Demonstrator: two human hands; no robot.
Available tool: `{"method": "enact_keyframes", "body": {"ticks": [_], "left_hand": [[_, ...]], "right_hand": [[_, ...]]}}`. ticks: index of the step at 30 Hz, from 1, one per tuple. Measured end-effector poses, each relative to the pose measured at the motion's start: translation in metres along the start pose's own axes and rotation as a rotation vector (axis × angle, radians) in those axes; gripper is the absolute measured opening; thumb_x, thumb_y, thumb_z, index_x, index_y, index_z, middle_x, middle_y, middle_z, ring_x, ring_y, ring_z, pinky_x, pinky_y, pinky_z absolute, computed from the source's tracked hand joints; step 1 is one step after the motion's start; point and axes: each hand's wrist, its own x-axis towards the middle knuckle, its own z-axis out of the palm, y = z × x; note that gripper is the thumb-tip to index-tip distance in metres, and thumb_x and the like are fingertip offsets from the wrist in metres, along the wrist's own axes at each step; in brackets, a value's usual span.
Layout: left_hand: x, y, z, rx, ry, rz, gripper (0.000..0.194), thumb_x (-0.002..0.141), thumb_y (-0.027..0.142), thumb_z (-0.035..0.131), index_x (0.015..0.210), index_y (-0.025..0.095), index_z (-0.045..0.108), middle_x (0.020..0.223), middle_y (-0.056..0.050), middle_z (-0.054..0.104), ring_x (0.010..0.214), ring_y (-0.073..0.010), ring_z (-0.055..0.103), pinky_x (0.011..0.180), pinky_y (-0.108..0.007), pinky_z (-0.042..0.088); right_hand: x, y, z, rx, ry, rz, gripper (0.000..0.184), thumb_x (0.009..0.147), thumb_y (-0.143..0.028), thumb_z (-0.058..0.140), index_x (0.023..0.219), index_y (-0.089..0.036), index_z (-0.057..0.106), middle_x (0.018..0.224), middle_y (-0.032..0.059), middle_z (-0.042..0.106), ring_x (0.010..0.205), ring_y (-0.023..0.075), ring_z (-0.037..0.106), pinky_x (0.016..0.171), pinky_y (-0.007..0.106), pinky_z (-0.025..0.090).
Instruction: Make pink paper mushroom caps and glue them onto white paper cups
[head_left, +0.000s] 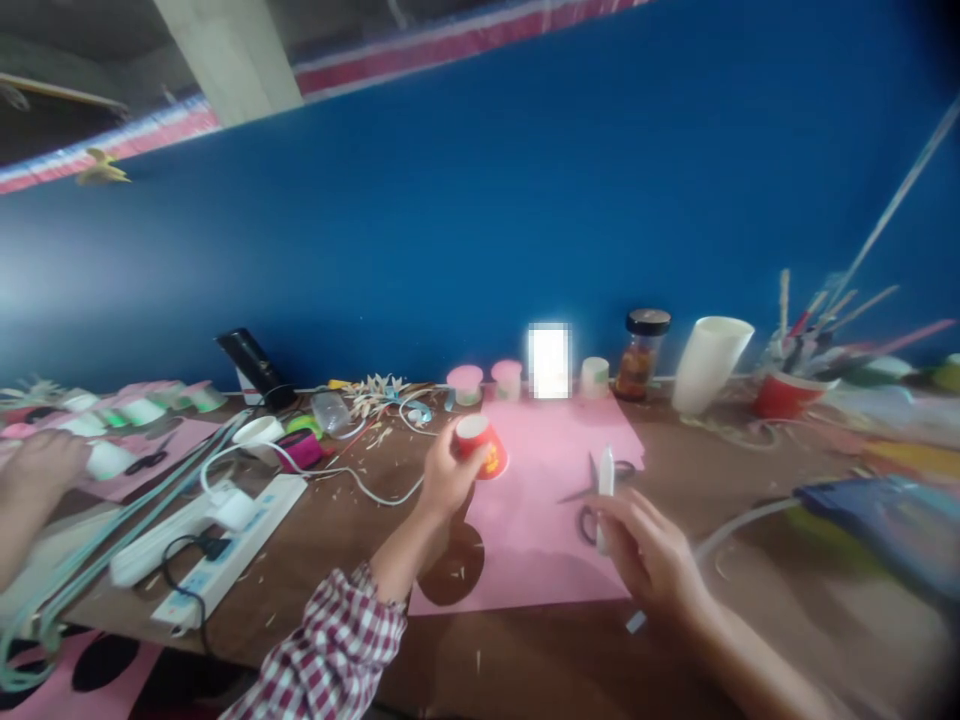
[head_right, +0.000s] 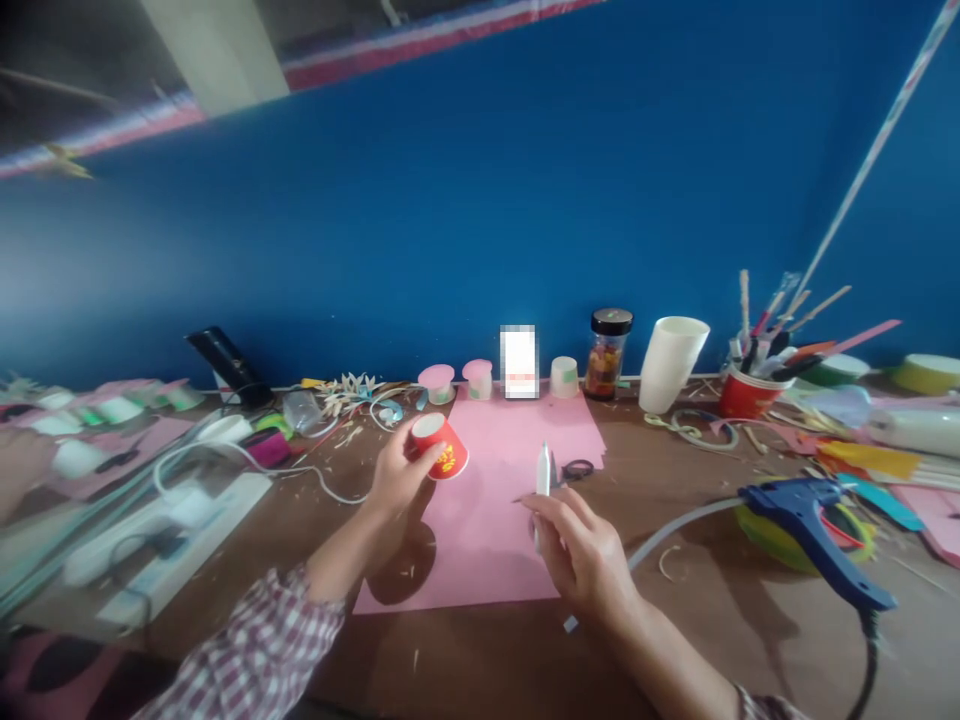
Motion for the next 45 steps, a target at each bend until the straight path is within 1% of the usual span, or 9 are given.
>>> {"method": "enact_keyframes", "body": {"ticks": [6, 12, 18, 22, 28, 33, 36, 40, 45], "left_hand": [[-0.022, -0.019, 0.019, -0.091, -0.068, 0.014, 0.047, 0.079, 0.035, 0.060, 0.121, 0.018, 0.048, 0.117, -0.012, 0.059, 0.108, -0.0235, 0.056, 0.094, -0.039, 0.042], [-0.046, -0.025, 0.004, -0.012, -0.020, -0.081, 0.052, 0.086, 0.043, 0.048, 0.131, 0.020, 0.037, 0.117, -0.011, 0.055, 0.103, -0.0220, 0.056, 0.088, -0.037, 0.044], [-0.048, -0.021, -0.007, 0.009, -0.076, -0.066, 0.044, 0.087, 0.045, 0.045, 0.123, 0.019, 0.041, 0.112, -0.009, 0.057, 0.103, -0.0212, 0.055, 0.092, -0.038, 0.041], [-0.050, -0.018, -0.012, 0.015, -0.088, -0.075, 0.043, 0.086, 0.045, 0.046, 0.120, 0.018, 0.045, 0.108, -0.008, 0.058, 0.100, -0.0213, 0.056, 0.090, -0.037, 0.042], [-0.058, -0.008, -0.025, 0.057, -0.152, -0.083, 0.047, 0.087, 0.045, 0.044, 0.126, 0.019, 0.042, 0.111, -0.008, 0.058, 0.102, -0.0210, 0.056, 0.092, -0.035, 0.041], [-0.061, -0.013, -0.034, 0.053, -0.103, -0.073, 0.050, 0.087, 0.043, 0.045, 0.131, 0.020, 0.038, 0.117, -0.009, 0.056, 0.109, -0.0213, 0.053, 0.095, -0.037, 0.039], [-0.058, -0.014, -0.040, 0.039, -0.068, -0.052, 0.051, 0.086, 0.040, 0.049, 0.131, 0.020, 0.039, 0.117, -0.009, 0.057, 0.108, -0.0218, 0.054, 0.095, -0.038, 0.040], [-0.052, -0.009, -0.043, 0.037, -0.083, -0.016, 0.053, 0.082, 0.039, 0.055, 0.129, 0.019, 0.043, 0.118, -0.010, 0.058, 0.108, -0.0231, 0.056, 0.093, -0.038, 0.042], [-0.038, -0.003, -0.034, 0.070, -0.076, -0.023, 0.047, 0.079, 0.040, 0.058, 0.120, 0.019, 0.051, 0.111, -0.009, 0.063, 0.102, -0.0245, 0.059, 0.090, -0.039, 0.045]], "right_hand": [[-0.003, -0.007, 0.000, -0.126, -0.186, -0.040, 0.038, 0.082, -0.027, 0.058, 0.118, -0.018, 0.049, 0.096, 0.0098, 0.058, 0.077, 0.0195, 0.059, 0.066, 0.032, 0.050], [-0.009, -0.025, 0.015, -0.129, -0.487, -0.002, 0.045, 0.077, -0.024, 0.061, 0.120, -0.019, 0.048, 0.106, 0.0107, 0.058, 0.088, 0.0238, 0.060, 0.071, 0.035, 0.052], [-0.008, -0.034, 0.020, -0.162, -0.604, 0.027, 0.036, 0.080, -0.015, 0.054, 0.116, -0.017, 0.051, 0.101, 0.0089, 0.058, 0.090, 0.0218, 0.058, 0.076, 0.032, 0.050], [-0.014, -0.038, 0.024, -0.254, -0.611, -0.014, 0.032, 0.080, -0.014, 0.054, 0.113, -0.016, 0.053, 0.101, 0.0092, 0.060, 0.095, 0.0242, 0.056, 0.082, 0.036, 0.050], [-0.029, -0.053, 0.028, -0.261, -0.606, 0.040, 0.045, 0.077, -0.017, 0.060, 0.121, -0.016, 0.049, 0.110, 0.0119, 0.059, 0.107, 0.0297, 0.053, 0.088, 0.041, 0.049], [-0.036, -0.062, 0.022, -0.136, -0.539, 0.039, 0.044, 0.073, -0.017, 0.063, 0.115, -0.018, 0.051, 0.104, 0.0096, 0.061, 0.095, 0.0243, 0.060, 0.079, 0.034, 0.053], [-0.032, -0.054, 0.010, -0.179, -0.441, 0.009, 0.034, 0.079, -0.016, 0.056, 0.112, -0.019, 0.051, 0.102, 0.0103, 0.061, 0.087, 0.0220, 0.062, 0.071, 0.032, 0.054], [-0.016, -0.034, -0.009, -0.288, -0.355, 0.068, 0.029, 0.087, -0.021, 0.047, 0.116, -0.020, 0.049, 0.103, 0.0101, 0.061, 0.086, 0.0218, 0.063, 0.076, 0.035, 0.053], [-0.007, -0.021, -0.020, -0.353, -0.270, 0.136, 0.030, 0.089, -0.026, 0.044, 0.117, -0.019, 0.049, 0.101, 0.0096, 0.060, 0.082, 0.0215, 0.063, 0.072, 0.035, 0.052]]}}
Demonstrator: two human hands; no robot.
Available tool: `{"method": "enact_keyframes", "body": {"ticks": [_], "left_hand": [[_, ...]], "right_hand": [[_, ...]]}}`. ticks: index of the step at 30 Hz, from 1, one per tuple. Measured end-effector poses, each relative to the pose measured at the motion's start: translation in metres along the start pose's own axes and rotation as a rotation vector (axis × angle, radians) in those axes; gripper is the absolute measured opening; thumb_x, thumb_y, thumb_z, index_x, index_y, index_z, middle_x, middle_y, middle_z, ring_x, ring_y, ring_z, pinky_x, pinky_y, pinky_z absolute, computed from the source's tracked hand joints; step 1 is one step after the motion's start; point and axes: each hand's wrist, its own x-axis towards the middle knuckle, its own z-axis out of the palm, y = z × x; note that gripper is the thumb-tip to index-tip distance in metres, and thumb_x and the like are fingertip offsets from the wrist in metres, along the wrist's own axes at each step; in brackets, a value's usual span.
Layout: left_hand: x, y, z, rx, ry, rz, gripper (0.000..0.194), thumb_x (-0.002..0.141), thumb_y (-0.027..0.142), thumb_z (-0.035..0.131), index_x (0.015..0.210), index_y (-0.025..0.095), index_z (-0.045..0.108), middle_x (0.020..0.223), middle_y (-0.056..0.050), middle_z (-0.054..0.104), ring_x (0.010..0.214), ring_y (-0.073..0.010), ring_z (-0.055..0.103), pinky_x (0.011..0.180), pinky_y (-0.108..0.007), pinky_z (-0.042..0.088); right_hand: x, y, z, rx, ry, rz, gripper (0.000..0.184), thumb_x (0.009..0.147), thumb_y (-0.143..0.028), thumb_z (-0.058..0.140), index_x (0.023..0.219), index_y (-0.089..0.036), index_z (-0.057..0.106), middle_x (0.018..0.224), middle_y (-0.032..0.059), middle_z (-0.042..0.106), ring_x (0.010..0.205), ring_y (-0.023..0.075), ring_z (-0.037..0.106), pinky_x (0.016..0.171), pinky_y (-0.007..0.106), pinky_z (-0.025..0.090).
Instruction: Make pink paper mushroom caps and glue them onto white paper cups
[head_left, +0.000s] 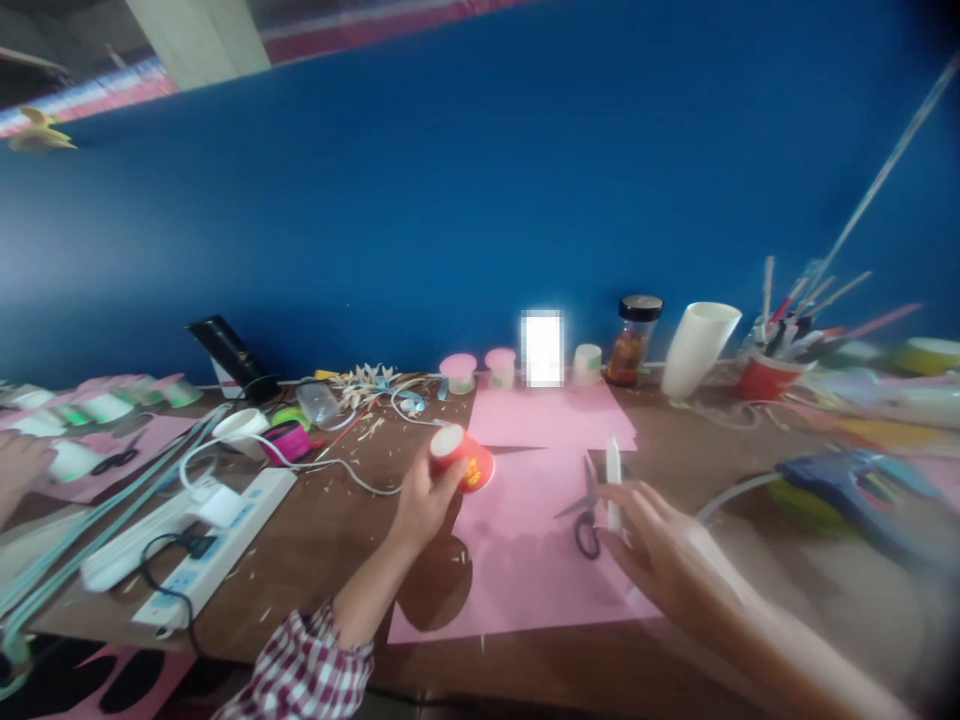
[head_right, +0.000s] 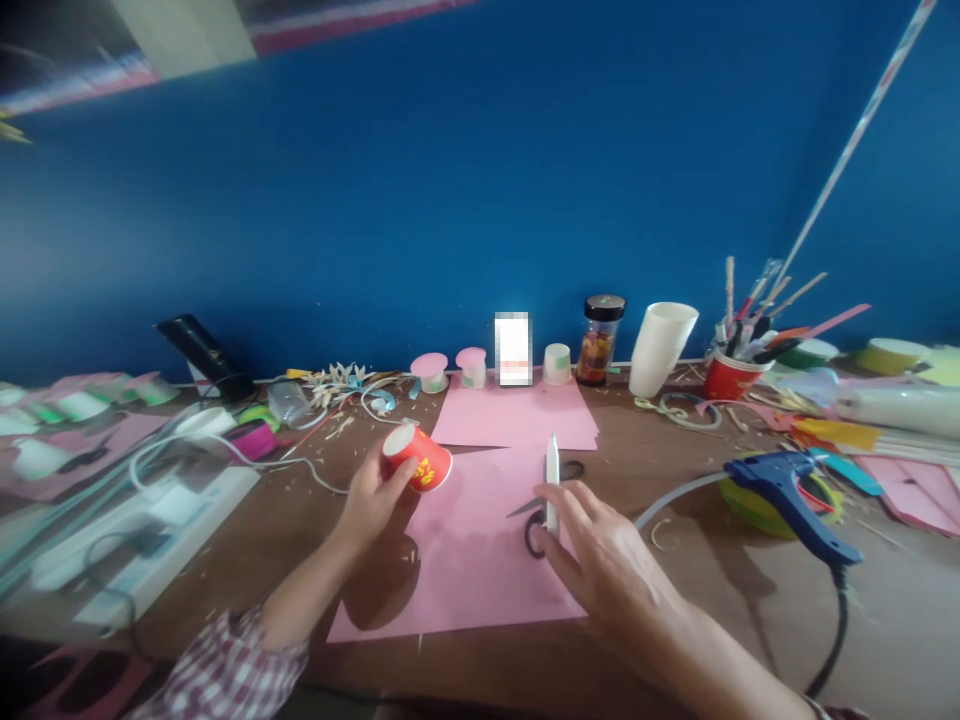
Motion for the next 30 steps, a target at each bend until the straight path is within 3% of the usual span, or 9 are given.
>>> {"method": "enact_keyframes", "body": {"ticks": [3, 9, 15, 23, 28, 30], "left_hand": [[0.012, 0.005, 0.011, -0.016, 0.005, -0.015, 0.044, 0.078, 0.040, 0.059, 0.116, 0.018, 0.054, 0.106, -0.009, 0.065, 0.097, -0.0244, 0.062, 0.086, -0.038, 0.047], [0.024, 0.007, 0.023, 0.060, -0.172, 0.041, 0.044, 0.074, 0.038, 0.065, 0.112, 0.017, 0.057, 0.104, -0.012, 0.066, 0.094, -0.0257, 0.062, 0.084, -0.040, 0.048], [0.014, -0.004, 0.025, 0.067, -0.199, 0.040, 0.043, 0.073, 0.035, 0.066, 0.111, 0.017, 0.056, 0.101, -0.011, 0.066, 0.092, -0.0253, 0.063, 0.081, -0.038, 0.049], [-0.001, -0.001, 0.027, 0.062, -0.184, 0.070, 0.047, 0.074, 0.035, 0.065, 0.117, 0.017, 0.054, 0.109, -0.012, 0.064, 0.100, -0.0268, 0.060, 0.090, -0.041, 0.046], [0.009, -0.003, 0.008, -0.018, -0.189, -0.001, 0.065, 0.077, 0.042, 0.062, 0.133, 0.017, 0.040, 0.130, -0.016, 0.052, 0.118, -0.0282, 0.050, 0.098, -0.042, 0.040], [0.016, -0.001, -0.007, -0.051, -0.119, -0.012, 0.058, 0.084, 0.045, 0.051, 0.133, 0.016, 0.041, 0.131, -0.016, 0.051, 0.121, -0.0264, 0.049, 0.101, -0.043, 0.037]], "right_hand": [[-0.005, -0.002, 0.004, -0.010, 0.037, 0.000, 0.030, 0.088, -0.027, 0.045, 0.117, -0.020, 0.050, 0.098, 0.0088, 0.060, 0.080, 0.0209, 0.063, 0.072, 0.035, 0.052], [-0.016, -0.010, 0.012, -0.023, 0.076, 0.012, 0.030, 0.088, -0.032, 0.047, 0.116, -0.022, 0.051, 0.102, 0.0093, 0.061, 0.088, 0.0224, 0.063, 0.075, 0.034, 0.052], [-0.023, -0.008, 0.018, 0.016, 0.116, 0.003, 0.029, 0.088, -0.032, 0.046, 0.115, -0.022, 0.050, 0.098, 0.0086, 0.062, 0.077, 0.0192, 0.064, 0.069, 0.031, 0.053], [-0.026, -0.004, 0.031, 0.003, 0.127, -0.039, 0.030, 0.088, -0.029, 0.046, 0.117, -0.022, 0.048, 0.103, 0.0086, 0.061, 0.087, 0.0214, 0.064, 0.072, 0.032, 0.054], [-0.031, 0.002, 0.039, -0.007, 0.169, -0.032, 0.031, 0.088, -0.030, 0.047, 0.118, -0.022, 0.049, 0.104, 0.0095, 0.060, 0.088, 0.0220, 0.064, 0.071, 0.032, 0.055], [-0.034, 0.005, 0.043, -0.015, 0.195, -0.012, 0.031, 0.088, -0.031, 0.048, 0.118, -0.022, 0.049, 0.102, 0.0087, 0.060, 0.087, 0.0221, 0.064, 0.072, 0.033, 0.054]]}}
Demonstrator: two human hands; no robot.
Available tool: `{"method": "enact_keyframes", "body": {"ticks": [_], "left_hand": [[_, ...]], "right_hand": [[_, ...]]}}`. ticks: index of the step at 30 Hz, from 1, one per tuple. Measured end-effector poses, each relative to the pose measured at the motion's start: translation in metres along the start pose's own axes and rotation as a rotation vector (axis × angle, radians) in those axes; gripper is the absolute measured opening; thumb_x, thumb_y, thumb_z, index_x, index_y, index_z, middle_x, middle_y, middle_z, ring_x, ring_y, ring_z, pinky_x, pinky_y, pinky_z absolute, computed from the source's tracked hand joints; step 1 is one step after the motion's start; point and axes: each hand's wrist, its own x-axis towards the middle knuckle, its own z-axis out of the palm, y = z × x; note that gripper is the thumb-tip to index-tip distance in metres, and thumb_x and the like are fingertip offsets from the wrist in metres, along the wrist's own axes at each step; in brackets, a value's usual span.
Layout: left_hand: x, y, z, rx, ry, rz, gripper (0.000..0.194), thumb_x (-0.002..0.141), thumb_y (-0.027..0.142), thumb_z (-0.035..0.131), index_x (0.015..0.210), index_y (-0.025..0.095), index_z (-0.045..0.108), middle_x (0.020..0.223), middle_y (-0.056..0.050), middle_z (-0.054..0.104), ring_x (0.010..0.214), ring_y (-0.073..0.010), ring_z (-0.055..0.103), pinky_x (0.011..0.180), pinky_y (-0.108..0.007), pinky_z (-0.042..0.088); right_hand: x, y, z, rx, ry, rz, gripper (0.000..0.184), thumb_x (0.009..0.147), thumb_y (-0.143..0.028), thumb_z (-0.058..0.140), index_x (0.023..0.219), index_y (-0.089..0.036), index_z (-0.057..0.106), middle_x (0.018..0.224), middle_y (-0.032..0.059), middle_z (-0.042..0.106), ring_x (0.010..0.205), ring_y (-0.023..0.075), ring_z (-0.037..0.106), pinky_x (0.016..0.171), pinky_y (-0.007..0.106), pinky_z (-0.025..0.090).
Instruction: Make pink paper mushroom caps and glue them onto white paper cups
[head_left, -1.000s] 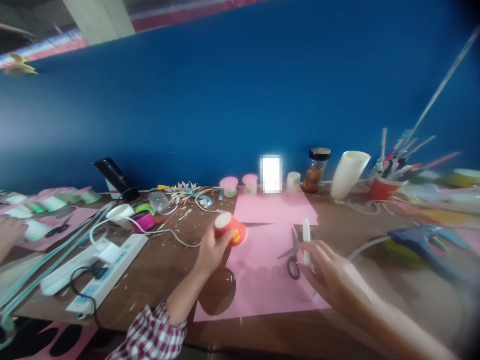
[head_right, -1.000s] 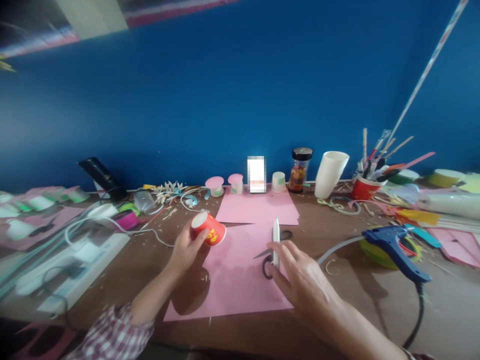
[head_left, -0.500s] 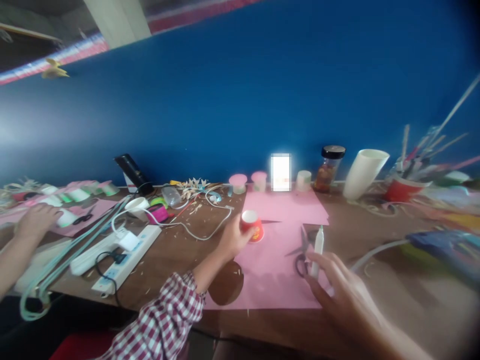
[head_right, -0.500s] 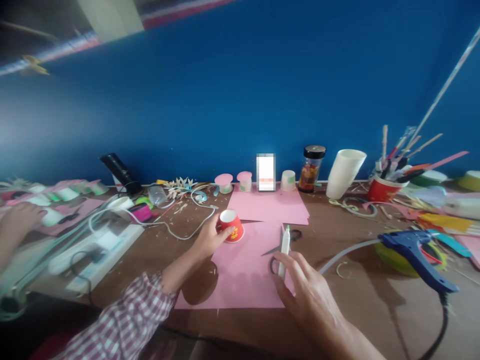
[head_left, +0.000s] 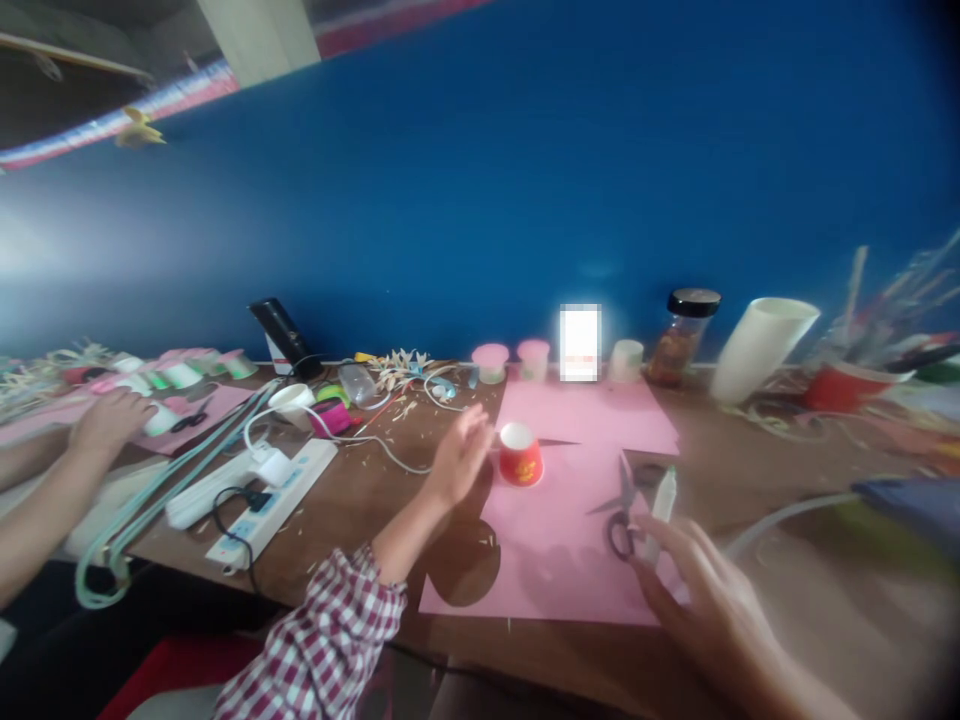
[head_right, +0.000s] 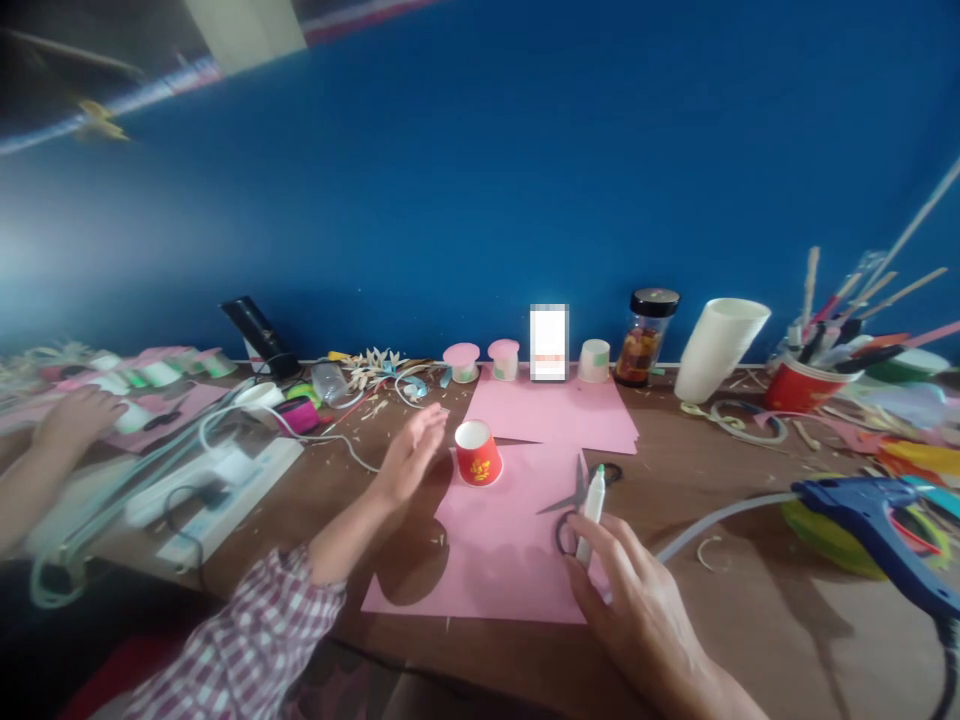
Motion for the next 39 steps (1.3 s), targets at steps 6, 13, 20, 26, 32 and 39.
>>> {"method": "enact_keyframes", "body": {"ticks": [6, 13, 20, 26, 32, 39], "left_hand": [[0.002, 0.008, -0.024, -0.120, 0.159, 0.048, 0.050, 0.090, 0.050, 0.035, 0.113, 0.011, 0.056, 0.109, -0.014, 0.065, 0.104, -0.0217, 0.060, 0.093, -0.040, 0.046], [-0.010, -0.005, -0.010, -0.030, 0.068, 0.059, 0.037, 0.084, 0.022, 0.045, 0.120, 0.016, 0.051, 0.115, -0.012, 0.061, 0.109, -0.0225, 0.057, 0.097, -0.042, 0.042], [-0.008, 0.002, -0.004, 0.117, -0.254, 0.075, 0.069, 0.065, 0.010, 0.055, 0.132, 0.017, 0.041, 0.128, -0.014, 0.053, 0.119, -0.0289, 0.049, 0.099, -0.042, 0.040], [0.002, -0.006, -0.004, 0.044, -0.226, 0.042, 0.066, 0.070, 0.015, 0.056, 0.133, 0.017, 0.038, 0.128, -0.014, 0.053, 0.119, -0.0262, 0.049, 0.099, -0.042, 0.039], [0.005, -0.012, -0.009, 0.056, -0.106, -0.015, 0.050, 0.074, 0.010, 0.046, 0.124, 0.016, 0.047, 0.118, -0.012, 0.059, 0.113, -0.0227, 0.054, 0.100, -0.042, 0.040], [-0.008, -0.005, 0.002, 0.061, -0.217, 0.095, 0.067, 0.067, 0.011, 0.059, 0.130, 0.015, 0.039, 0.130, -0.014, 0.049, 0.118, -0.0260, 0.050, 0.099, -0.041, 0.041]], "right_hand": [[-0.005, 0.004, 0.009, -0.020, 0.011, 0.020, 0.031, 0.087, -0.033, 0.050, 0.117, -0.024, 0.050, 0.104, 0.0089, 0.061, 0.088, 0.0237, 0.064, 0.072, 0.035, 0.054], [-0.004, 0.002, 0.011, -0.064, 0.004, -0.004, 0.032, 0.087, -0.035, 0.048, 0.116, -0.022, 0.050, 0.105, 0.0103, 0.061, 0.088, 0.0242, 0.064, 0.072, 0.034, 0.054], [-0.004, 0.000, 0.014, -0.031, 0.016, 0.058, 0.030, 0.087, -0.033, 0.050, 0.115, -0.021, 0.051, 0.108, 0.0098, 0.060, 0.092, 0.0234, 0.062, 0.076, 0.034, 0.053], [-0.004, -0.003, 0.011, -0.012, 0.024, 0.072, 0.030, 0.086, -0.032, 0.050, 0.114, -0.021, 0.051, 0.107, 0.0095, 0.060, 0.087, 0.0219, 0.063, 0.072, 0.032, 0.053], [-0.003, -0.005, 0.009, -0.012, 0.030, 0.050, 0.029, 0.087, -0.032, 0.049, 0.113, -0.021, 0.051, 0.105, 0.0096, 0.061, 0.085, 0.0216, 0.063, 0.070, 0.032, 0.054], [-0.001, -0.005, 0.007, -0.021, 0.041, 0.001, 0.028, 0.086, -0.031, 0.048, 0.111, -0.020, 0.051, 0.100, 0.0097, 0.061, 0.080, 0.0207, 0.064, 0.067, 0.031, 0.055]]}}
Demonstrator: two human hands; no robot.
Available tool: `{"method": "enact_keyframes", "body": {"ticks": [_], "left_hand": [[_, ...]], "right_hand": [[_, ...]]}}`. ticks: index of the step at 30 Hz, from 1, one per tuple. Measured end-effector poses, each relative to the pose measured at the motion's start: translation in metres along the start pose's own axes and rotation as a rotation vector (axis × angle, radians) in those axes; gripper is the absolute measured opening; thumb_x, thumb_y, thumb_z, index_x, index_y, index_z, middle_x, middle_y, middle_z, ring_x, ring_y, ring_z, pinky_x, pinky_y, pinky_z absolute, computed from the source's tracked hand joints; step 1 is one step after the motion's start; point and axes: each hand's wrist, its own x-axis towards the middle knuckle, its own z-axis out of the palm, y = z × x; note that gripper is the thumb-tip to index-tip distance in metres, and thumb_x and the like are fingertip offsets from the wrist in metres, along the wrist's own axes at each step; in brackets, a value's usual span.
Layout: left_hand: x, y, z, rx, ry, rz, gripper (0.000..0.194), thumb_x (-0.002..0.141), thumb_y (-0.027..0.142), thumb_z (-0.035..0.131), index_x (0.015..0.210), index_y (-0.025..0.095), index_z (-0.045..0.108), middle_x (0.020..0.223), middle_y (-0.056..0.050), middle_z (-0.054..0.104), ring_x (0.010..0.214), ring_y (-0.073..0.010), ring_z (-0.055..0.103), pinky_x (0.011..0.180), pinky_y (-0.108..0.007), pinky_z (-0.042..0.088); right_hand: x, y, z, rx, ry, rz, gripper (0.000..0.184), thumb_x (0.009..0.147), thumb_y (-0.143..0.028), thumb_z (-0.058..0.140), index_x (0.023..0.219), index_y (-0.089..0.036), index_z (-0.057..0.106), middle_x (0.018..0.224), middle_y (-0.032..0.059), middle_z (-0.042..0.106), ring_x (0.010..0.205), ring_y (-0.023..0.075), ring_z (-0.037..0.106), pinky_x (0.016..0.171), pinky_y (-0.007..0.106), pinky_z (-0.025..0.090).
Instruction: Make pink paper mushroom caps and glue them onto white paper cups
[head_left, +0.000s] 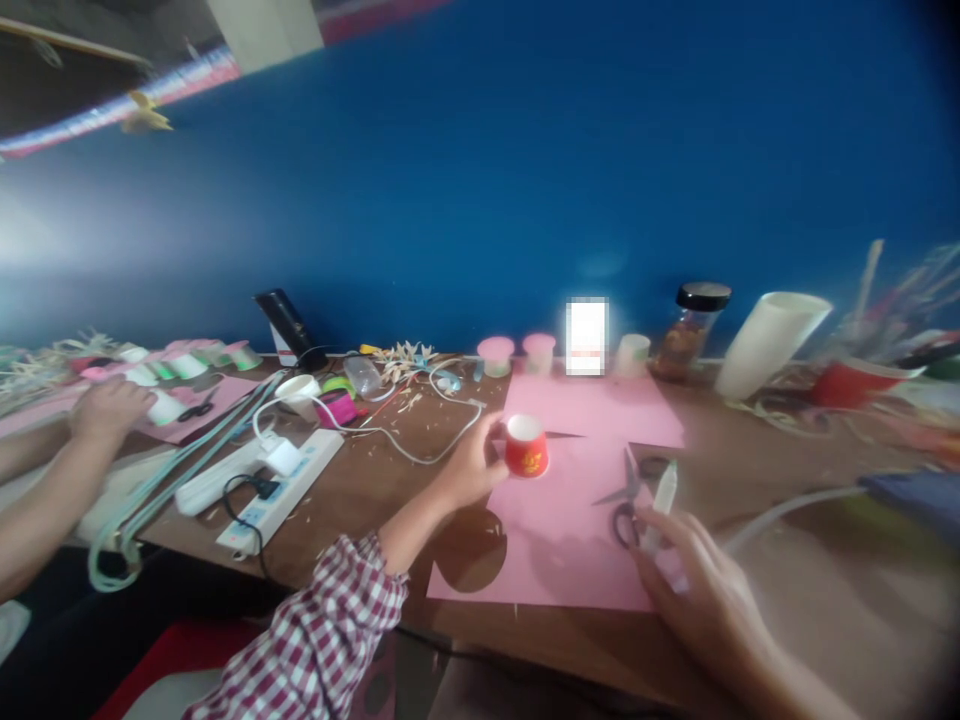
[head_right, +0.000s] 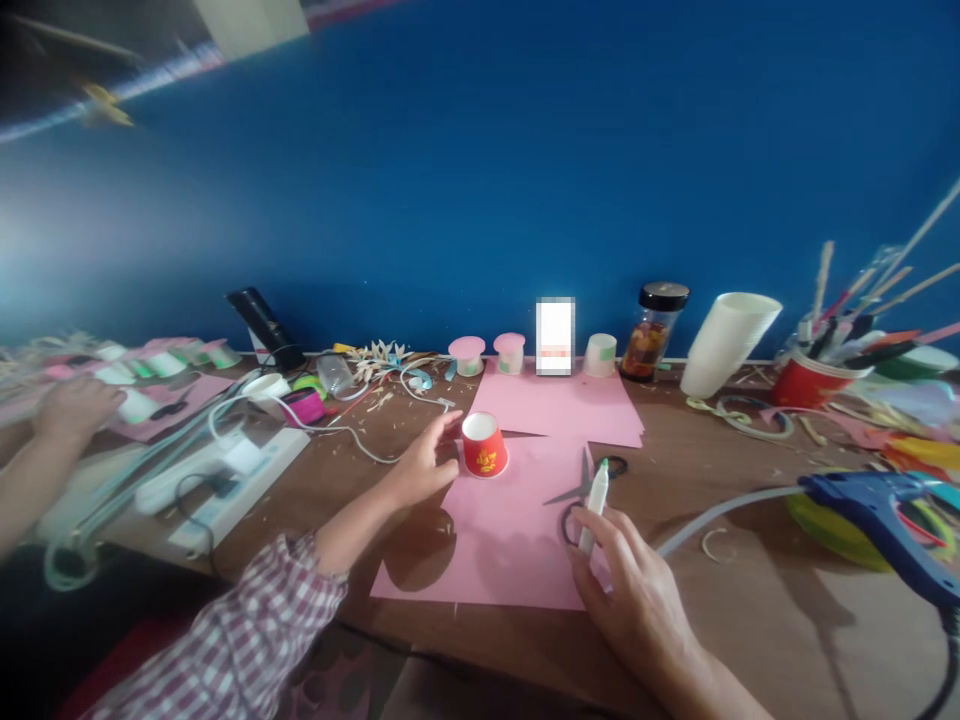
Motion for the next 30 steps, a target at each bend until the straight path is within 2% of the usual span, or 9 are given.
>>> {"method": "enact_keyframes", "body": {"ticks": [5, 9, 12, 15, 23, 26, 28, 30], "left_hand": [[-0.001, 0.000, 0.014, -0.095, -0.043, -0.013, 0.070, 0.068, 0.021, 0.067, 0.130, 0.018, 0.036, 0.130, -0.014, 0.048, 0.115, -0.0264, 0.052, 0.095, -0.041, 0.044], [-0.002, 0.000, 0.032, 0.037, 0.144, -0.082, 0.078, 0.056, 0.035, 0.079, 0.123, 0.016, 0.041, 0.121, -0.015, 0.053, 0.110, -0.0287, 0.054, 0.092, -0.044, 0.045], [-0.001, -0.002, 0.043, 0.126, 0.263, -0.114, 0.070, 0.056, 0.034, 0.078, 0.115, 0.015, 0.045, 0.110, -0.013, 0.057, 0.101, -0.0268, 0.058, 0.088, -0.044, 0.046], [0.000, -0.005, 0.046, 0.179, 0.322, -0.129, 0.060, 0.058, 0.033, 0.076, 0.108, 0.015, 0.049, 0.104, -0.011, 0.060, 0.097, -0.0263, 0.060, 0.085, -0.042, 0.047], [0.001, -0.011, 0.048, 0.210, 0.336, -0.080, 0.059, 0.059, 0.035, 0.075, 0.109, 0.015, 0.050, 0.103, -0.011, 0.060, 0.096, -0.0251, 0.060, 0.084, -0.041, 0.047], [-0.002, -0.012, 0.044, 0.170, 0.292, -0.065, 0.075, 0.057, 0.038, 0.077, 0.119, 0.016, 0.043, 0.114, -0.013, 0.056, 0.102, -0.0258, 0.058, 0.088, -0.041, 0.046], [-0.005, -0.011, 0.037, 0.166, 0.243, -0.070, 0.092, 0.053, 0.041, 0.079, 0.129, 0.016, 0.035, 0.124, -0.015, 0.051, 0.110, -0.0277, 0.054, 0.092, -0.042, 0.044], [-0.009, -0.009, 0.028, 0.214, 0.218, -0.086, 0.099, 0.052, 0.045, 0.079, 0.133, 0.017, 0.030, 0.129, -0.016, 0.048, 0.116, -0.0298, 0.050, 0.095, -0.044, 0.041]], "right_hand": [[-0.001, 0.001, 0.000, -0.006, -0.003, -0.004, 0.028, 0.085, -0.029, 0.048, 0.112, -0.020, 0.051, 0.099, 0.0091, 0.061, 0.083, 0.0213, 0.064, 0.070, 0.031, 0.055], [-0.002, 0.001, 0.000, 0.011, -0.022, -0.007, 0.029, 0.086, -0.028, 0.047, 0.114, -0.021, 0.049, 0.100, 0.0091, 0.059, 0.086, 0.0216, 0.063, 0.072, 0.032, 0.055], [-0.002, 0.001, -0.001, 0.024, -0.036, -0.007, 0.030, 0.086, -0.027, 0.047, 0.115, -0.021, 0.049, 0.100, 0.0089, 0.059, 0.086, 0.0214, 0.062, 0.072, 0.032, 0.055], [-0.002, 0.001, -0.001, 0.023, -0.039, -0.005, 0.029, 0.086, -0.027, 0.047, 0.115, -0.021, 0.048, 0.099, 0.0086, 0.059, 0.086, 0.0212, 0.062, 0.071, 0.032, 0.055], [-0.001, 0.002, -0.001, 0.026, -0.045, -0.006, 0.030, 0.086, -0.027, 0.046, 0.115, -0.021, 0.048, 0.099, 0.0088, 0.059, 0.083, 0.0204, 0.063, 0.069, 0.031, 0.055], [-0.002, 0.002, -0.001, 0.027, -0.052, 0.007, 0.030, 0.086, -0.028, 0.046, 0.115, -0.021, 0.048, 0.100, 0.0089, 0.059, 0.081, 0.0200, 0.063, 0.068, 0.030, 0.055], [-0.003, 0.002, -0.001, 0.017, -0.052, 0.018, 0.030, 0.086, -0.029, 0.047, 0.115, -0.021, 0.049, 0.101, 0.0089, 0.060, 0.081, 0.0202, 0.064, 0.068, 0.030, 0.055], [-0.003, 0.003, 0.000, 0.005, -0.056, 0.021, 0.030, 0.086, -0.030, 0.047, 0.114, -0.022, 0.050, 0.101, 0.0087, 0.060, 0.080, 0.0202, 0.065, 0.067, 0.030, 0.055]]}}
